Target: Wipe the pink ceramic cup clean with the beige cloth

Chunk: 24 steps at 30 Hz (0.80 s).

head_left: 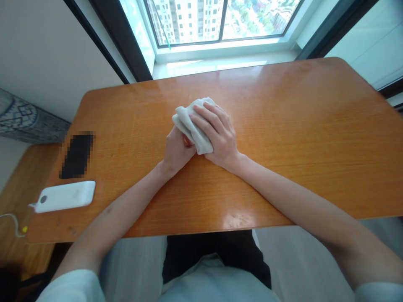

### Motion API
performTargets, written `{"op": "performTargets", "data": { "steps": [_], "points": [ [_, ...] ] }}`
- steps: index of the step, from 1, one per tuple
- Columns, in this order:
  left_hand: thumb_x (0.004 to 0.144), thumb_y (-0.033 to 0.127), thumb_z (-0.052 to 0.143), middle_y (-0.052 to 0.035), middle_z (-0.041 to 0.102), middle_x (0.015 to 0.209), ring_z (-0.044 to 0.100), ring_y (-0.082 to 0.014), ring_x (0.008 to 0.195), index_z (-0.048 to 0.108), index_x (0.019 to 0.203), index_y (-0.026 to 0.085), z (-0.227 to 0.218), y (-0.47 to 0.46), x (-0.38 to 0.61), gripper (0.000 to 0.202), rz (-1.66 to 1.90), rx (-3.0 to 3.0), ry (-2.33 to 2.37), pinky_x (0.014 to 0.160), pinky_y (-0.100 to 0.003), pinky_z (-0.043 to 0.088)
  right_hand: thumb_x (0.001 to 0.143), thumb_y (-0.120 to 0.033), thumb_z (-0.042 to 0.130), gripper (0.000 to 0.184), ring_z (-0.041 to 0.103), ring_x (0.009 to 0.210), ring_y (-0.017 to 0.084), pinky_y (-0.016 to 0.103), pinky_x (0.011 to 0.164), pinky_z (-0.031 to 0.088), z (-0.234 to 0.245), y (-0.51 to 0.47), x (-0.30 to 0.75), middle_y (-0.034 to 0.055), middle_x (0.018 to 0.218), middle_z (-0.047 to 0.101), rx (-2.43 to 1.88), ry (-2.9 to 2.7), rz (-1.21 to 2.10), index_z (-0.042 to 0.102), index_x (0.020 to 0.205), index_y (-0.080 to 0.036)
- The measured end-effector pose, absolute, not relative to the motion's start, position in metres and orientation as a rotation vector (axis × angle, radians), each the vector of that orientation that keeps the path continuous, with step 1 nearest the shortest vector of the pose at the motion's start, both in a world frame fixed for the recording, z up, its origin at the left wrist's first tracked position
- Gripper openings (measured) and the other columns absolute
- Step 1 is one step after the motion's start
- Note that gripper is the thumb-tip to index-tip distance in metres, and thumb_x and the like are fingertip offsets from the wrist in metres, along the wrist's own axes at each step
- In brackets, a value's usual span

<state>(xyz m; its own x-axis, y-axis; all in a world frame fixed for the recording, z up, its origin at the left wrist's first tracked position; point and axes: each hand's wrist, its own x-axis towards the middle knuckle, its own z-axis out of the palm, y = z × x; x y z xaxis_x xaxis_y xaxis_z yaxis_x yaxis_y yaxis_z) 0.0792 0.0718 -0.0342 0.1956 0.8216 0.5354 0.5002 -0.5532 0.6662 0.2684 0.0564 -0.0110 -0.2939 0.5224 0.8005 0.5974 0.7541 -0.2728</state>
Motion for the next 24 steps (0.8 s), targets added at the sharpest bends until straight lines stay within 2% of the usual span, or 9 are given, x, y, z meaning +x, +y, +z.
{"op": "performTargets", "data": {
  "steps": [5, 8, 11, 13, 16, 19, 22, 24],
  "points": [
    [0.09, 0.063, 0.087, -0.0066, 0.077, 0.124, 0.077, -0.0275, 0.109, 0.057, 0.133, 0.026, -0.02, 0.072, 0.08, 0.064, 1.386, 2.202, 1.292, 0.095, -0.046, 0.066, 0.116, -0.039, 0.043, 0.059, 0.053, 0.161, 0.033, 0.062, 0.133, 0.049, -0.018, 0.067, 0.27, 0.0112, 0.172, 0.055, -0.983, -1.84, 0.006, 0.038, 0.174, -0.028],
    [0.093, 0.067, 0.083, -0.0092, 0.074, 0.134, 0.076, -0.0312, 0.121, 0.053, 0.141, 0.027, -0.025, 0.075, 0.075, 0.068, 1.328, 2.218, 1.254, 0.102, -0.05, 0.066, 0.113, -0.034, 0.049, 0.063, 0.046, 0.166, 0.036, 0.065, 0.137, 0.042, -0.016, 0.064, 0.269, 0.0085, 0.175, 0.053, -0.939, -1.936, -0.016, 0.038, 0.174, -0.032],
    [0.101, 0.065, 0.074, -0.0111, 0.071, 0.143, 0.073, -0.0355, 0.133, 0.053, 0.145, 0.03, -0.034, 0.078, 0.071, 0.061, 1.28, 2.249, 1.23, 0.107, -0.055, 0.065, 0.11, -0.027, 0.053, 0.063, 0.043, 0.169, 0.035, 0.065, 0.142, 0.033, -0.01, 0.058, 0.268, 0.0021, 0.173, 0.055, -0.843, -2.065, -0.064, 0.043, 0.171, -0.039],
    [0.1, 0.064, 0.075, -0.0108, 0.072, 0.141, 0.074, -0.0359, 0.13, 0.053, 0.145, 0.032, -0.036, 0.079, 0.07, 0.06, 1.284, 2.261, 1.248, 0.104, -0.056, 0.066, 0.11, -0.028, 0.054, 0.062, 0.044, 0.168, 0.033, 0.063, 0.142, 0.033, -0.009, 0.057, 0.268, 0.0016, 0.173, 0.055, -0.837, -2.064, -0.063, 0.045, 0.17, -0.04],
    [0.094, 0.069, 0.08, -0.01, 0.074, 0.126, 0.077, -0.0344, 0.115, 0.053, 0.139, 0.031, -0.033, 0.078, 0.075, 0.065, 1.307, 2.252, 1.281, 0.092, -0.055, 0.069, 0.111, -0.03, 0.05, 0.061, 0.046, 0.166, 0.031, 0.059, 0.139, 0.04, -0.013, 0.061, 0.268, 0.0055, 0.175, 0.051, -0.92, -1.933, 0.007, 0.042, 0.171, -0.036],
    [0.094, 0.072, 0.079, -0.01, 0.072, 0.13, 0.077, -0.0325, 0.115, 0.049, 0.142, 0.03, -0.027, 0.076, 0.079, 0.07, 1.313, 2.254, 1.263, 0.093, -0.051, 0.067, 0.111, -0.027, 0.045, 0.062, 0.05, 0.163, 0.031, 0.059, 0.135, 0.045, -0.018, 0.065, 0.267, 0.0094, 0.174, 0.051, -0.987, -1.831, 0.056, 0.038, 0.173, -0.03],
    [0.096, 0.071, 0.077, -0.01, 0.071, 0.136, 0.077, -0.0312, 0.117, 0.043, 0.15, 0.03, -0.028, 0.075, 0.077, 0.076, 1.269, 2.227, 1.268, 0.094, -0.047, 0.066, 0.109, -0.024, 0.048, 0.067, 0.046, 0.166, 0.033, 0.061, 0.135, 0.044, -0.016, 0.062, 0.267, 0.0111, 0.175, 0.05, -0.997, -1.869, 0.011, 0.035, 0.174, -0.028],
    [0.099, 0.067, 0.074, -0.0097, 0.073, 0.132, 0.079, -0.0324, 0.112, 0.046, 0.148, 0.031, -0.032, 0.076, 0.074, 0.067, 1.219, 2.219, 1.283, 0.09, -0.048, 0.067, 0.106, -0.02, 0.05, 0.071, 0.041, 0.169, 0.035, 0.063, 0.138, 0.039, -0.012, 0.057, 0.266, 0.0093, 0.176, 0.05, -0.961, -1.964, -0.071, 0.036, 0.175, -0.03]
  ]
}}
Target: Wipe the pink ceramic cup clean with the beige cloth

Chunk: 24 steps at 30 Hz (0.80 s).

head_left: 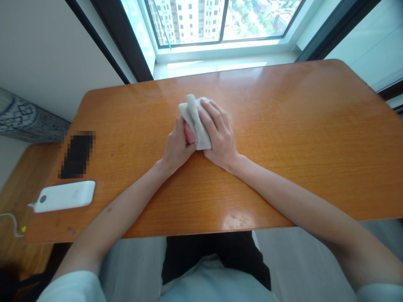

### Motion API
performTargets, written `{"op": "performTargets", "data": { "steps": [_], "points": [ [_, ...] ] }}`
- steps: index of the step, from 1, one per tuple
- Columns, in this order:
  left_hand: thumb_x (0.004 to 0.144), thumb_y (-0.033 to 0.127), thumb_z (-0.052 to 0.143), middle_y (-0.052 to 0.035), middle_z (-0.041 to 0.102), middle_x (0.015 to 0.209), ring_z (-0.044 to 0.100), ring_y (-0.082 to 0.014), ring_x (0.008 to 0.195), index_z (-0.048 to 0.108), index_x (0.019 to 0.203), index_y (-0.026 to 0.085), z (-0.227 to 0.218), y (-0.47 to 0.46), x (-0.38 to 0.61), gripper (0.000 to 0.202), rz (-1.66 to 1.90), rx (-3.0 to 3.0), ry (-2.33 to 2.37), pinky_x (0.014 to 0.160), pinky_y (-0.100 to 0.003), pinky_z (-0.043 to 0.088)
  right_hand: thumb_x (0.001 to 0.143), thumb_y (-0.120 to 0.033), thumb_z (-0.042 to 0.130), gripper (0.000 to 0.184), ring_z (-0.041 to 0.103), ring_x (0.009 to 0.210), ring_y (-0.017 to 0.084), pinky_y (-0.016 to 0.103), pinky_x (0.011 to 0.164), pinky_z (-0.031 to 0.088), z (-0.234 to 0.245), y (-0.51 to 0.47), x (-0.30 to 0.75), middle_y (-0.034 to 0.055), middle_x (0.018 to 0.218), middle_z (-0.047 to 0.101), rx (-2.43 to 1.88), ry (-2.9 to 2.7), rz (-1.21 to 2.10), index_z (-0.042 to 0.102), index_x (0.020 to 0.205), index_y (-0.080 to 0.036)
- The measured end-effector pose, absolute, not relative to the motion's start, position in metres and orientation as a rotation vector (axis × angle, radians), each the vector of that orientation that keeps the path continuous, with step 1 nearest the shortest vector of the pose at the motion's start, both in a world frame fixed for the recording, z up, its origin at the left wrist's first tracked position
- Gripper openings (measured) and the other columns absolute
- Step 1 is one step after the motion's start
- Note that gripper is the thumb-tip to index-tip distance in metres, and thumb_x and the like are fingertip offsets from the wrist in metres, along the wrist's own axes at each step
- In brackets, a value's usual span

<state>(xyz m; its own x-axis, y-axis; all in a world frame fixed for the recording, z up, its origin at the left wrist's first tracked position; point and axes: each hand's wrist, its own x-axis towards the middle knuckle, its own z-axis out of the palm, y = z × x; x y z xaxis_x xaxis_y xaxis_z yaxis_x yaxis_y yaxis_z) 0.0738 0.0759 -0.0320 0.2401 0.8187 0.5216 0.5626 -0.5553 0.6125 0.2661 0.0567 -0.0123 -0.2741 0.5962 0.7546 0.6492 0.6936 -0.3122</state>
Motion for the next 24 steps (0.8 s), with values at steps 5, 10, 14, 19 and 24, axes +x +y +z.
{"op": "performTargets", "data": {
  "steps": [5, 10, 14, 19, 24],
  "points": [
    [0.101, 0.057, 0.071, -0.011, 0.079, 0.12, 0.08, -0.032, 0.102, 0.061, 0.132, 0.026, -0.034, 0.078, 0.071, 0.045, 1.179, 2.244, 1.27, 0.083, -0.047, 0.067, 0.106, -0.025, 0.055, 0.067, 0.04, 0.17, 0.035, 0.064, 0.142, 0.032, -0.009, 0.056, 0.266, 0.0024, 0.176, 0.052, -0.923, -2.065, -0.097, 0.042, 0.171, -0.039],
    [0.096, 0.062, 0.081, -0.0076, 0.075, 0.14, 0.078, -0.0285, 0.12, 0.048, 0.152, 0.033, -0.023, 0.073, 0.079, 0.071, 1.306, 2.185, 1.237, 0.096, -0.043, 0.066, 0.11, -0.033, 0.05, 0.064, 0.049, 0.164, 0.033, 0.06, 0.136, 0.044, -0.015, 0.065, 0.27, 0.0113, 0.175, 0.051, -1.022, -1.853, 0.082, 0.038, 0.173, -0.028],
    [0.097, 0.064, 0.079, -0.0073, 0.08, 0.118, 0.08, -0.028, 0.099, 0.058, 0.138, 0.028, -0.032, 0.075, 0.074, 0.058, 1.279, 2.191, 1.261, 0.086, -0.045, 0.068, 0.108, -0.029, 0.054, 0.068, 0.041, 0.17, 0.035, 0.065, 0.141, 0.036, -0.01, 0.058, 0.269, 0.0053, 0.175, 0.053, -0.984, -2.015, -0.017, 0.039, 0.174, -0.034],
    [0.1, 0.064, 0.073, -0.007, 0.081, 0.106, 0.08, -0.0262, 0.093, 0.067, 0.119, 0.023, -0.038, 0.079, 0.069, 0.045, 1.198, 2.238, 1.264, 0.079, -0.041, 0.066, 0.106, -0.028, 0.058, 0.066, 0.04, 0.171, 0.035, 0.066, 0.144, 0.028, -0.007, 0.055, 0.266, -0.0005, 0.174, 0.055, -0.907, -2.091, -0.05, 0.045, 0.17, -0.041],
    [0.095, 0.062, 0.082, -0.0079, 0.077, 0.139, 0.079, -0.028, 0.118, 0.05, 0.152, 0.032, -0.022, 0.071, 0.078, 0.072, 1.275, 2.184, 1.258, 0.098, -0.042, 0.065, 0.109, -0.033, 0.05, 0.064, 0.051, 0.162, 0.033, 0.06, 0.134, 0.047, -0.017, 0.067, 0.271, 0.012, 0.173, 0.053, -1.008, -1.843, 0.075, 0.038, 0.172, -0.028]
  ]
}}
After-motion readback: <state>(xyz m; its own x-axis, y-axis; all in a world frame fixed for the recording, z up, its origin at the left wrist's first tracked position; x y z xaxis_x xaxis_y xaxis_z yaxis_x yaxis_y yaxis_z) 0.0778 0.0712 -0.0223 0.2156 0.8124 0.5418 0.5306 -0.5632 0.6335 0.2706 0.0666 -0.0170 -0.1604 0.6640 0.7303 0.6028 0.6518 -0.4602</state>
